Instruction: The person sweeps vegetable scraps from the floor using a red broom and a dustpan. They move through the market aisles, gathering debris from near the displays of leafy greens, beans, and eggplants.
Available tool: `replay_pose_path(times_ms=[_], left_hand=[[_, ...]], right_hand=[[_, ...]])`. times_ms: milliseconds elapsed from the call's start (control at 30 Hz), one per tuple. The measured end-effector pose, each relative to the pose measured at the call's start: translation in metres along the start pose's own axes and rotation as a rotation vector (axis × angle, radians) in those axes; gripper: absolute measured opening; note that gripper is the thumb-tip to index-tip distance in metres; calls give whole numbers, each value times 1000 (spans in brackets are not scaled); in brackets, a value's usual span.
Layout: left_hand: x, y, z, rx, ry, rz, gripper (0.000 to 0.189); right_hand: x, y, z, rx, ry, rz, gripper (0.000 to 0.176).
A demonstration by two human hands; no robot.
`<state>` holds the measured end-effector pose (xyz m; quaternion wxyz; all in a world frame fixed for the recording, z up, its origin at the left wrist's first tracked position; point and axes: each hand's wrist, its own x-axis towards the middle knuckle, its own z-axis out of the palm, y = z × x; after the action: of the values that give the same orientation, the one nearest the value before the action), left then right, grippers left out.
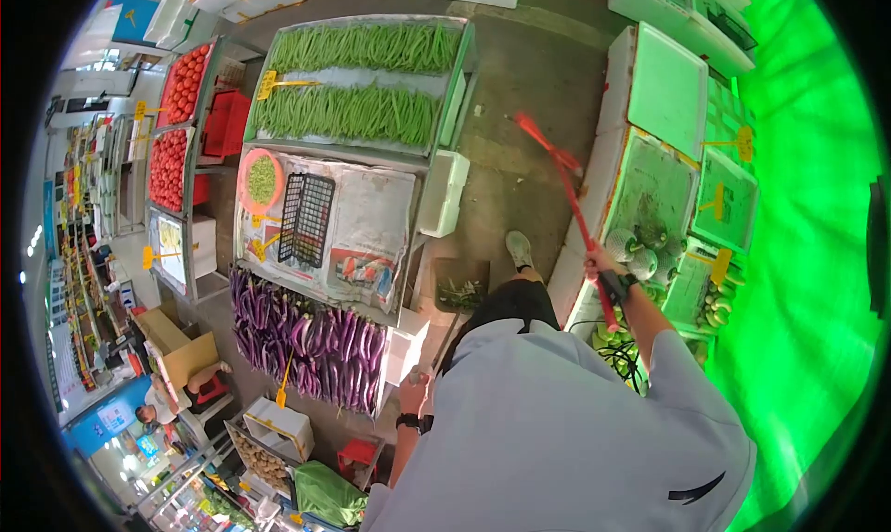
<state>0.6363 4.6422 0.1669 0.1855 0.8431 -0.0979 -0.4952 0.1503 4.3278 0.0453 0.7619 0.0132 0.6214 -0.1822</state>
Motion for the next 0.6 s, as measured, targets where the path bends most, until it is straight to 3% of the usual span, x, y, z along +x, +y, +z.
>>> replay_pose_path(times_ms=[67,100,167,233,400,500,600], left_hand=[[50,-51,-11,48,-54,104,12],[50,-42,-15,116,-71,66,15],[68,-51,-25,197,-91,211,17],[59,-21,-33,345,-57,352,19],[100,-54,-54,414,-147,543,24],[108,-62,-61,490,-165,598,25],[97,-55,-67,504,-171,607,24]], right_hand=[[-48,31,36,33,-25,23,62],[-57,49,38,110,-79,45,62],[-80,80,43,198,-134,60,64],[-115,100,54,213,-141,46,66],[-169,152,74,-37,7,-141,73],[-162,144,73,-111,66,-224,70],[-102,124,47,-42,20,-240,67]])
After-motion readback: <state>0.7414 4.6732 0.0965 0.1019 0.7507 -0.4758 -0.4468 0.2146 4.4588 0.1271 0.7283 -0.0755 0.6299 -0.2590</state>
